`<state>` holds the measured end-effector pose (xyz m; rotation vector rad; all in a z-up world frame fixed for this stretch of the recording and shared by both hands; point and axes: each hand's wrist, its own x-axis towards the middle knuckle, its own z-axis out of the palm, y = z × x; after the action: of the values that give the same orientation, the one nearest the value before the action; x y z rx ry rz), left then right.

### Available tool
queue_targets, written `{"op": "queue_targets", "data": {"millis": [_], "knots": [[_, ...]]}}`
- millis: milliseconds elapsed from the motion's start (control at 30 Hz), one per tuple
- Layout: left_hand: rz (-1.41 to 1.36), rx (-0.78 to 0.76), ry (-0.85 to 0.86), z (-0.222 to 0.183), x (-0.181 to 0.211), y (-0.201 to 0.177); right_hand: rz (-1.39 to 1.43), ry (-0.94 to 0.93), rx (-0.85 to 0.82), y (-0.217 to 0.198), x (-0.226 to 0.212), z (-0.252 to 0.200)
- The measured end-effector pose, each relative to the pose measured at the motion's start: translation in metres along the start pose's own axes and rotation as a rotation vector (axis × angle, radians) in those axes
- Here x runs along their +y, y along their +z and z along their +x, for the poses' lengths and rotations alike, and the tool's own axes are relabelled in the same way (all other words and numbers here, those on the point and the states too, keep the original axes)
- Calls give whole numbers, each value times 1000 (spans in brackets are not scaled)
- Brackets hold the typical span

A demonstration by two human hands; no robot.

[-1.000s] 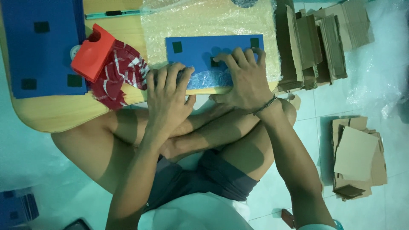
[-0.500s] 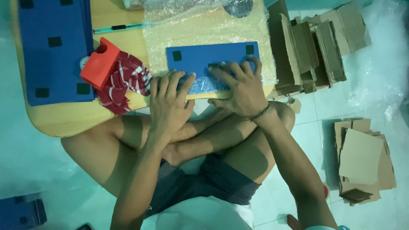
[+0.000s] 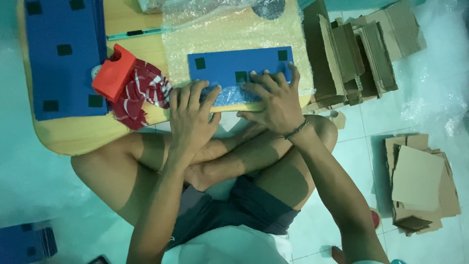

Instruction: Wrapping a blue rectangular object with bubble wrap and securing it with tape.

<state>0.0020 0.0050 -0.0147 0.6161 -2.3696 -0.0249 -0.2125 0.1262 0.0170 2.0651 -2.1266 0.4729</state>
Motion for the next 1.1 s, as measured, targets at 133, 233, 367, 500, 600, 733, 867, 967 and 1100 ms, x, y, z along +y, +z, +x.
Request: {"op": "queue_targets", "data": {"millis": [133, 233, 367, 500, 600, 733, 867, 967, 1100], "knots": [[6, 27, 14, 5, 1, -2, -25, -11, 30, 2, 3, 4], [25, 20, 29, 6, 0, -3, -21, 9, 53, 5, 3, 4], [24, -1, 4, 2, 2, -3, -44, -5, 45, 6, 3, 2], [22, 10, 17, 3, 0, 0, -79, -45, 93, 9, 6, 1], [44, 28, 22, 3, 0, 2, -114, -78, 111, 11, 2, -1], [35, 32, 21, 2, 0, 4, -146, -71, 93, 10, 0, 0], [42, 39, 4, 2, 0, 7, -104, -69, 66, 6, -3, 2], [39, 43, 6, 2, -1, 9, -151, -88, 47, 12, 0, 0], [23, 14, -1, 2, 0, 5, -172, -107, 45, 8, -2, 1]]}}
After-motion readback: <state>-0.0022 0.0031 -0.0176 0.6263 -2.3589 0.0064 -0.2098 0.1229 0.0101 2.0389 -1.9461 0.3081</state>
